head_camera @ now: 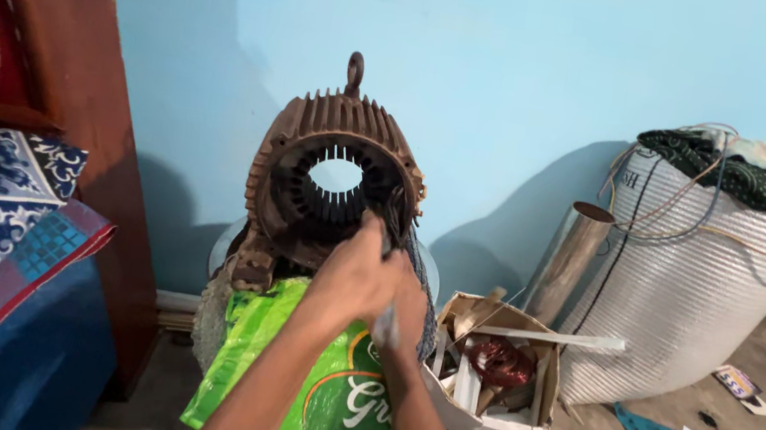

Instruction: The person works on an electric motor stator resting on a sack on the floor, prying old copper windings out of the stator slots by hand and with a metal tool, pulling out wire bundles and setting them aside while steadying the stator with the other hand.

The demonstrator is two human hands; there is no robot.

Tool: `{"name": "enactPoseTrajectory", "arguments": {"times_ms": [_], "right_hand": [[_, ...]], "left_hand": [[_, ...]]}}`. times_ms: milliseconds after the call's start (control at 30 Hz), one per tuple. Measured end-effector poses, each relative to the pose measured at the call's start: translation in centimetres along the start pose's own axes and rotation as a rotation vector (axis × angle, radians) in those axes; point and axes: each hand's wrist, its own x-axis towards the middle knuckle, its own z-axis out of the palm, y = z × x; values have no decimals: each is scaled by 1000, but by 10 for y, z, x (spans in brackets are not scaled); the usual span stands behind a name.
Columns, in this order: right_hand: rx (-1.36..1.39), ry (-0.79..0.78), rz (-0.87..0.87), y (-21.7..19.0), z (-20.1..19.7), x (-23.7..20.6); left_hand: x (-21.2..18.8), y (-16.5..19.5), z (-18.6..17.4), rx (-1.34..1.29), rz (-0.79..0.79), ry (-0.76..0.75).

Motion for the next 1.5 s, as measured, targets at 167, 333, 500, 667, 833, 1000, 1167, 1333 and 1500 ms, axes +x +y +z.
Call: {"name": "enactPoseTrajectory", "arguments": {"times_ms": [167, 333, 500, 667, 833, 1000, 1167, 1333, 1500], "right_hand": [[-60, -24, 3, -5, -2, 3], [-67, -75, 4, -17, -11, 3], [-60, -62, 108, -20, -12, 1], [-140, -32, 37, -11, -4, 1], [-174, -105, 193, -16, -4, 8], [-108, 4, 49, -34, -12, 2], [-124, 5, 74, -36, -17, -5], [-195, 65, -106, -28, -16, -3], [-133, -34, 66, -21, -9, 0]], "left_hand": [[20, -2, -9, -11, 31, 20], [15, 3, -4, 14, -28, 12], [-15, -12, -9, -12, 31, -14], [30, 4, -13, 65, 5, 29], [16, -31, 9, 10, 91, 15], [-40, -110, -21, -107, 413, -29], [-15, -70, -26, -268, 139, -18], [34, 6, -16, -18, -10, 95], [-7, -2, -24, -115, 43, 63]]}}
